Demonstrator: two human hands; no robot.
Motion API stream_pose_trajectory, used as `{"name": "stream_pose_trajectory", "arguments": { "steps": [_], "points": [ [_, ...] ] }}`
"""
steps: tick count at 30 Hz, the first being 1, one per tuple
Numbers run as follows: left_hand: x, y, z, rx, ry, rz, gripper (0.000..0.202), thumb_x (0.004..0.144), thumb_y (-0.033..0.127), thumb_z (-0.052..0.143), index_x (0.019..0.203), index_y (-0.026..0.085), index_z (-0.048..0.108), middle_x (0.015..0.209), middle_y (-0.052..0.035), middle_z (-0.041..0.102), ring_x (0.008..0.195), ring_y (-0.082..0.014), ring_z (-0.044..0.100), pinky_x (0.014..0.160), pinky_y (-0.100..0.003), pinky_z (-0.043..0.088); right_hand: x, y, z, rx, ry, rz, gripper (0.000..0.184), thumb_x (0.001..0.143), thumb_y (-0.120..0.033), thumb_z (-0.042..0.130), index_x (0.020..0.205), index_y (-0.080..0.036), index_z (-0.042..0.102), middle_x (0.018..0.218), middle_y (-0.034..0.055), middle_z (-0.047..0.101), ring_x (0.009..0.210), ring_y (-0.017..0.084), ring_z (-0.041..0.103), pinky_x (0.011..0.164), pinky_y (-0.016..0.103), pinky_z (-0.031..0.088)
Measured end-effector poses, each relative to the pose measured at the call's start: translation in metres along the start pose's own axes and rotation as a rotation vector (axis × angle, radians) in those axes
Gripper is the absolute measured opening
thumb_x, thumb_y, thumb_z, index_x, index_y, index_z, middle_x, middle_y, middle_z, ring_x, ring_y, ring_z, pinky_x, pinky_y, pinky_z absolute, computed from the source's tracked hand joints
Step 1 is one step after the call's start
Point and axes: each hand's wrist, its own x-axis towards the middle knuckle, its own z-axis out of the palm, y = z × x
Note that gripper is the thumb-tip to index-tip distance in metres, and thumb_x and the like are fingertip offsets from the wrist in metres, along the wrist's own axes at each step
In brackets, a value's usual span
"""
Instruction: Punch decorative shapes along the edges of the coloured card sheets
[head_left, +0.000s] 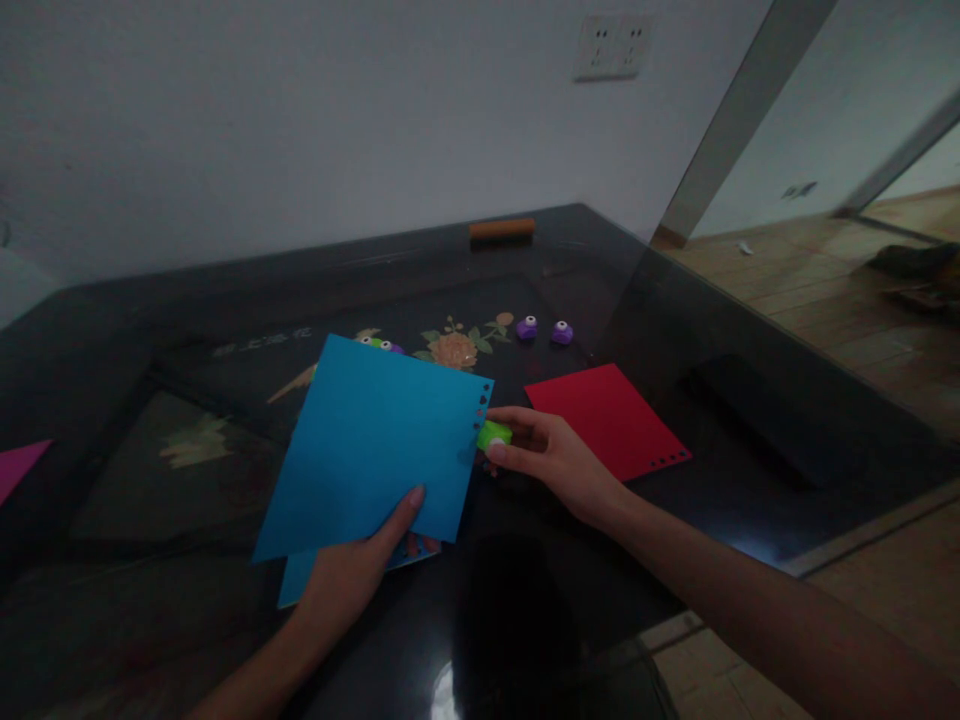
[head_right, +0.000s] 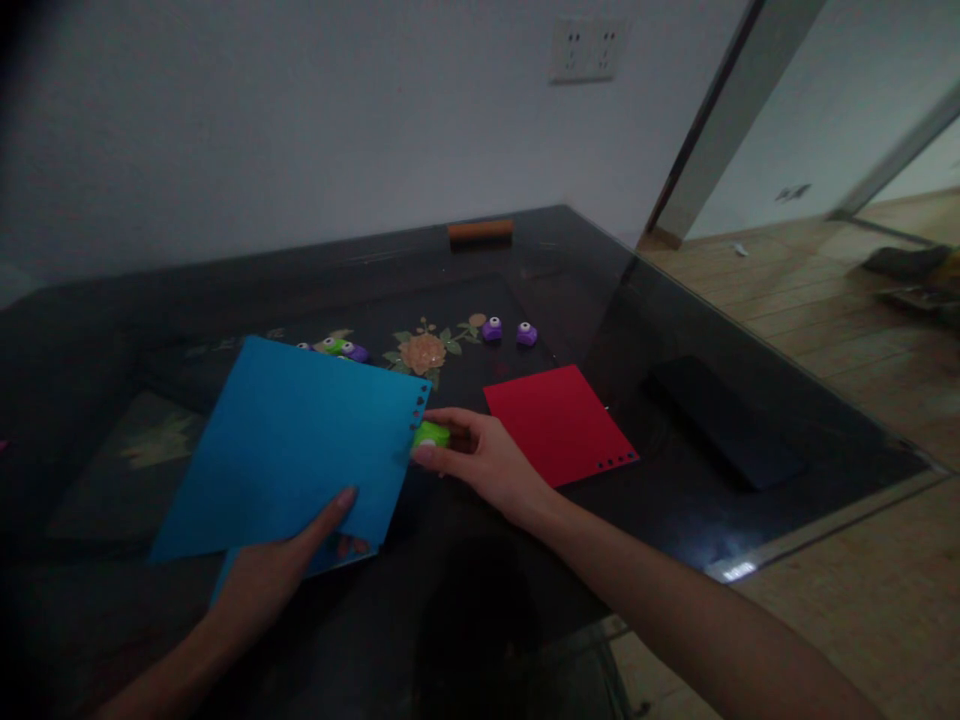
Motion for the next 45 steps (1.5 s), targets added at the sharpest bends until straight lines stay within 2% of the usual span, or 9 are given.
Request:
{"name": "stream_pose_trajectory", "arguments": {
  "steps": [6, 12, 16, 19, 26, 32, 36, 41, 45],
  "points": [
    [0.015, -0.01, -0.004, -0.017, 0.037, -0.102, 0.042, 0.068, 0.057, 0.052, 0.083, 0.022, 0.069, 0.082, -0.009, 0.072, 0.097, -0.0326, 0.063, 0.091, -0.047, 0.046, 0.001, -0.004, -0.002, 0.097, -0.066, 0.007, 0.03, 0.082, -0.039, 0.059, 0.102, -0.017, 0.062, 0.093, 0.0079, 0.068, 0.084, 0.018, 0.065, 0.077, 0.033, 0.049],
    [0.015, -0.001, -0.007, -0.125, -0.048, -0.115, 0.038, 0.07, 0.057, 0.05, 0.07, 0.024, 0.068, 0.071, -0.0066, 0.072, 0.093, -0.0319, 0.064, 0.099, -0.047, 0.039, 0.004, -0.003, -0.001, 0.215, -0.063, 0.098, 0.038, 0.089, -0.046, 0.044, 0.1, -0.015, 0.061, 0.086, 0.0089, 0.067, 0.077, 0.018, 0.066, 0.072, 0.033, 0.048],
    [0.018, 0.0, -0.009, -0.144, 0.004, -0.145, 0.038, 0.065, 0.058, 0.057, 0.074, 0.022, 0.068, 0.085, -0.0092, 0.073, 0.103, -0.0339, 0.059, 0.102, -0.048, 0.036, 0.005, -0.004, -0.002, 0.255, -0.058, 0.13, 0.042, 0.091, -0.048, 0.038, 0.104, -0.015, 0.059, 0.086, 0.0095, 0.068, 0.078, 0.019, 0.066, 0.073, 0.034, 0.048],
    [0.018, -0.001, -0.009, -0.152, 0.06, -0.179, 0.041, 0.063, 0.057, 0.059, 0.078, 0.02, 0.067, 0.099, -0.0113, 0.071, 0.108, -0.035, 0.056, 0.102, -0.05, 0.035, 0.005, -0.004, -0.003, 0.246, -0.059, 0.126, 0.041, 0.091, -0.047, 0.039, 0.104, -0.014, 0.059, 0.086, 0.0098, 0.068, 0.078, 0.019, 0.066, 0.072, 0.034, 0.049],
    [0.017, 0.002, -0.01, -0.141, 0.011, -0.133, 0.041, 0.065, 0.061, 0.055, 0.058, 0.022, 0.063, 0.085, -0.0123, 0.073, 0.109, -0.0346, 0.056, 0.108, -0.051, 0.025, 0.004, -0.003, -0.004, 0.143, -0.067, 0.023, 0.041, 0.088, -0.049, 0.043, 0.085, -0.014, 0.062, 0.077, 0.0079, 0.068, 0.074, 0.018, 0.065, 0.072, 0.034, 0.049],
    [0.018, 0.001, -0.01, -0.146, -0.014, -0.15, 0.039, 0.068, 0.059, 0.055, 0.057, 0.022, 0.064, 0.08, -0.0103, 0.073, 0.099, -0.0332, 0.061, 0.104, -0.049, 0.033, 0.006, -0.003, -0.005, 0.061, -0.055, 0.034, 0.041, 0.087, -0.052, 0.044, 0.082, -0.015, 0.061, 0.079, 0.007, 0.066, 0.076, 0.018, 0.063, 0.074, 0.035, 0.048],
    [0.017, 0.0, -0.01, -0.114, 0.0, -0.135, 0.041, 0.067, 0.061, 0.054, 0.054, 0.023, 0.064, 0.081, -0.0114, 0.073, 0.104, -0.0352, 0.058, 0.105, -0.051, 0.031, 0.004, -0.007, -0.008, -0.201, -0.051, -0.076, 0.039, 0.089, -0.051, 0.041, 0.083, -0.017, 0.06, 0.081, 0.0052, 0.064, 0.08, 0.018, 0.06, 0.076, 0.035, 0.046],
    [0.017, -0.003, -0.009, -0.097, 0.083, -0.141, 0.036, 0.066, 0.057, 0.057, 0.073, 0.023, 0.068, 0.09, -0.0095, 0.072, 0.114, -0.0348, 0.052, 0.103, -0.051, 0.034, 0.004, -0.013, -0.013, -0.748, -0.108, -0.263, 0.029, 0.092, -0.041, 0.039, 0.091, -0.019, 0.059, 0.087, 0.0057, 0.061, 0.08, 0.018, 0.056, 0.073, 0.032, 0.041],
    [0.018, -0.003, -0.011, -0.128, -0.031, -0.127, 0.038, 0.068, 0.058, 0.054, 0.06, 0.023, 0.065, 0.083, -0.0094, 0.073, 0.103, -0.0338, 0.059, 0.105, -0.048, 0.031, 0.006, -0.013, -0.017, -0.812, -0.149, -0.322, 0.031, 0.094, -0.039, 0.035, 0.09, -0.02, 0.059, 0.087, 0.0055, 0.059, 0.083, 0.018, 0.053, 0.074, 0.032, 0.04]
  ]
}}
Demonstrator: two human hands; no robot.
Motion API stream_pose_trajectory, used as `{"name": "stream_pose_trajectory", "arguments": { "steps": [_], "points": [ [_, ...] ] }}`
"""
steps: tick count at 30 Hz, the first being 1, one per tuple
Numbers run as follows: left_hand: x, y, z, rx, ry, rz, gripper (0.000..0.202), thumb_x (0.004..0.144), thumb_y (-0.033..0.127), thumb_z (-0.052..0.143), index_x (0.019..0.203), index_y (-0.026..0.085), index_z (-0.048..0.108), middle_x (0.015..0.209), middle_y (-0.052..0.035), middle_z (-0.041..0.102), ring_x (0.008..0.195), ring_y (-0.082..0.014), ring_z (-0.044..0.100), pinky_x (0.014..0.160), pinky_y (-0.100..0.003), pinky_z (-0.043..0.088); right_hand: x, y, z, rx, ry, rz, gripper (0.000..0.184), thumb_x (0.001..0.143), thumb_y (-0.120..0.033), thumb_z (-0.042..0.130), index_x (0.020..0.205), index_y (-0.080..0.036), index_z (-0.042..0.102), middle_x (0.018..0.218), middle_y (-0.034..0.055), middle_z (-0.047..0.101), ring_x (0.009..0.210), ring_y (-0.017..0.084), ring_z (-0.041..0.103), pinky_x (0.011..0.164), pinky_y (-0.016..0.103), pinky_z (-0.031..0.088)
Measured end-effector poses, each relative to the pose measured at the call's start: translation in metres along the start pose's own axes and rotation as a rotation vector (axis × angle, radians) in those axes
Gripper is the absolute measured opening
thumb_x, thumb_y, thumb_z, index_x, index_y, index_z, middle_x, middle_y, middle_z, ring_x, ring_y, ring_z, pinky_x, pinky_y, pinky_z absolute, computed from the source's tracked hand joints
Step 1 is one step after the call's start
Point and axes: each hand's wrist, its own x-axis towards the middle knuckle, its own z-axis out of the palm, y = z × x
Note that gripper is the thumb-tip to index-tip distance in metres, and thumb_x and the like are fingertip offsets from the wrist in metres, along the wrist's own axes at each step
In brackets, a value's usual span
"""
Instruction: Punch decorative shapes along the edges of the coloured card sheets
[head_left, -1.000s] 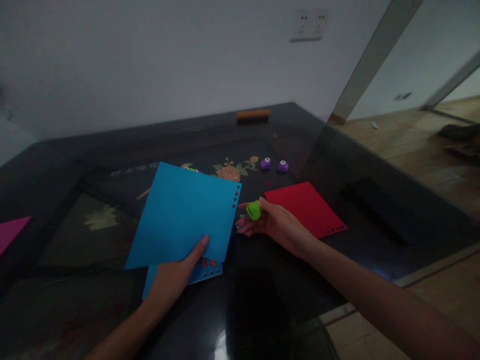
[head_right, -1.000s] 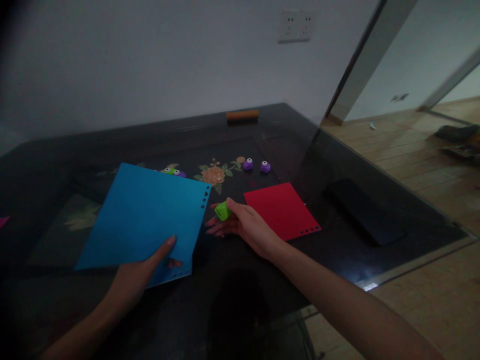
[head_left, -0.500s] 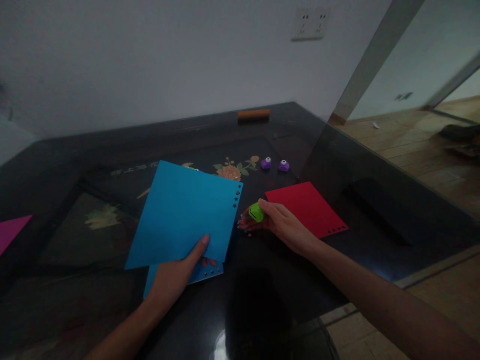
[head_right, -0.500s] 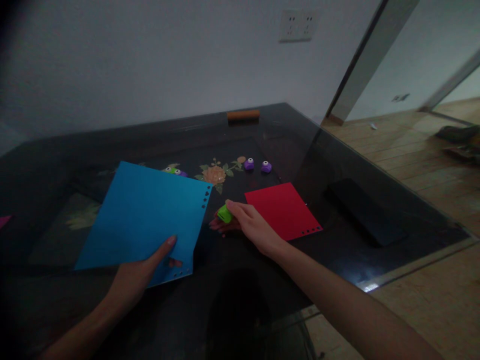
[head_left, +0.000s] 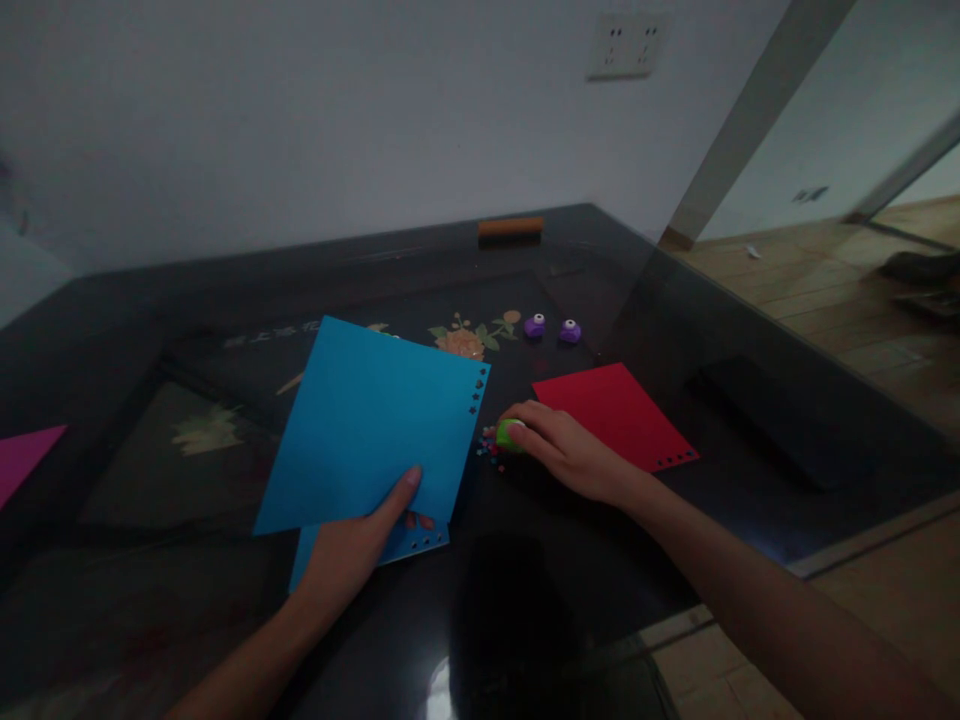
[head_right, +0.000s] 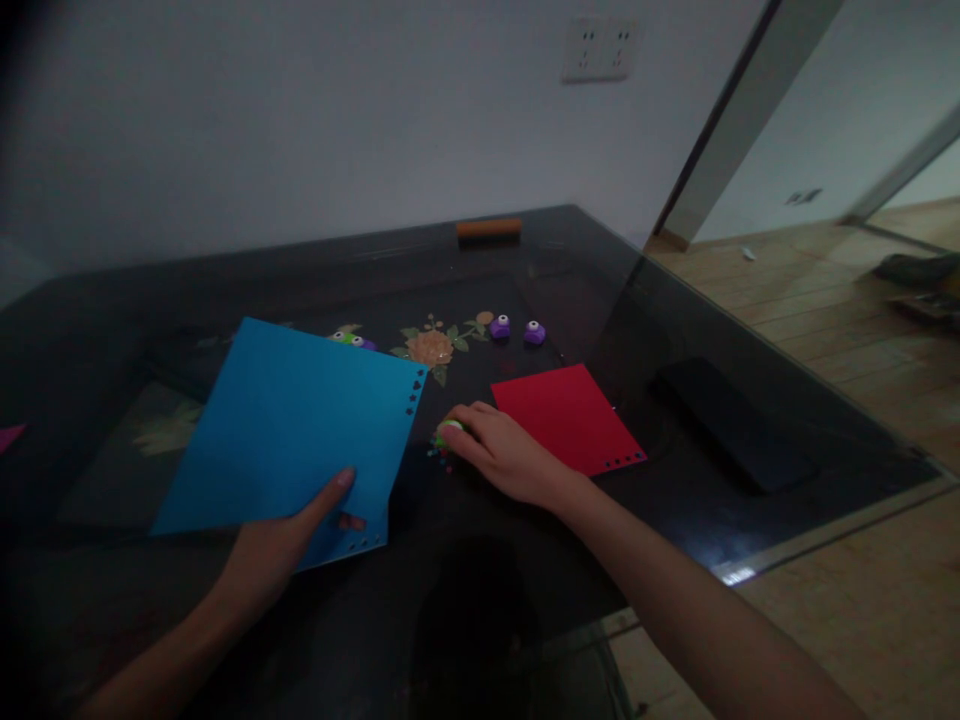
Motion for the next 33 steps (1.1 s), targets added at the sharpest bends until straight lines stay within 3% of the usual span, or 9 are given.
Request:
{"name": "stream_pose_trajectory", "arguments": {
  "steps": [3, 8, 13, 19, 23, 29, 33],
  "points": [
    [0.0, 0.001, -0.001, -0.019, -0.059, -0.028, 0.04, 0.068, 0.06, 0.053, 0.051, 0.025, 0.062, 0.077, -0.008, 0.073, 0.094, -0.0327, 0.063, 0.104, -0.046, 0.033, 0.0, 0.0, -0.002, 0.021, -0.015, 0.045, 0.033, 0.094, -0.04, 0.032, 0.089, -0.02, 0.057, 0.084, 0.0047, 0.058, 0.079, 0.017, 0.052, 0.072, 0.031, 0.039],
    [-0.002, 0.003, 0.001, -0.022, 0.068, -0.047, 0.036, 0.064, 0.059, 0.058, 0.057, 0.024, 0.063, 0.081, -0.0088, 0.073, 0.106, -0.0345, 0.057, 0.107, -0.049, 0.027, 0.0, 0.001, -0.003, 0.138, -0.039, 0.122, 0.035, 0.093, -0.045, 0.031, 0.088, -0.02, 0.055, 0.085, 0.0038, 0.056, 0.078, 0.017, 0.052, 0.074, 0.031, 0.039],
    [-0.002, 0.005, 0.001, -0.034, 0.009, -0.023, 0.039, 0.067, 0.06, 0.054, 0.055, 0.024, 0.063, 0.079, -0.0099, 0.073, 0.099, -0.0341, 0.061, 0.104, -0.048, 0.032, 0.001, 0.004, -0.002, 0.287, 0.039, 0.144, 0.04, 0.091, -0.052, 0.033, 0.084, -0.021, 0.058, 0.083, 0.003, 0.059, 0.082, 0.018, 0.054, 0.078, 0.032, 0.04],
    [0.0, -0.002, 0.0, -0.014, 0.033, -0.003, 0.033, 0.067, 0.056, 0.057, 0.06, 0.024, 0.064, 0.086, -0.0087, 0.073, 0.107, -0.0334, 0.057, 0.101, -0.048, 0.037, 0.003, 0.006, -0.003, 0.44, 0.027, 0.171, 0.046, 0.092, -0.052, 0.03, 0.087, -0.02, 0.063, 0.091, 0.0046, 0.065, 0.085, 0.018, 0.058, 0.075, 0.032, 0.041],
    [-0.001, 0.001, 0.001, -0.001, 0.067, -0.026, 0.035, 0.067, 0.056, 0.057, 0.058, 0.023, 0.064, 0.087, -0.0112, 0.072, 0.108, -0.0348, 0.057, 0.105, -0.05, 0.032, 0.003, 0.009, 0.0, 0.605, 0.042, 0.213, 0.046, 0.092, -0.051, 0.03, 0.088, -0.018, 0.062, 0.088, 0.0062, 0.067, 0.086, 0.018, 0.06, 0.075, 0.032, 0.042],
    [-0.002, 0.007, 0.0, -0.027, 0.008, -0.037, 0.038, 0.068, 0.058, 0.055, 0.055, 0.024, 0.064, 0.08, -0.0091, 0.073, 0.098, -0.0337, 0.061, 0.105, -0.048, 0.032, 0.005, 0.012, 0.001, 0.873, 0.101, 0.289, 0.04, 0.09, -0.05, 0.036, 0.092, -0.017, 0.059, 0.094, 0.0094, 0.068, 0.082, 0.018, 0.06, 0.071, 0.033, 0.043],
    [-0.003, 0.005, -0.002, -0.003, -0.064, 0.017, 0.039, 0.071, 0.058, 0.051, 0.056, 0.025, 0.065, 0.071, -0.0067, 0.073, 0.09, -0.0315, 0.064, 0.098, -0.044, 0.039, 0.006, 0.012, -0.004, 0.962, 0.17, 0.33, 0.041, 0.089, -0.049, 0.04, 0.094, -0.015, 0.063, 0.098, 0.0094, 0.065, 0.076, 0.016, 0.058, 0.064, 0.029, 0.042]
  ]
}}
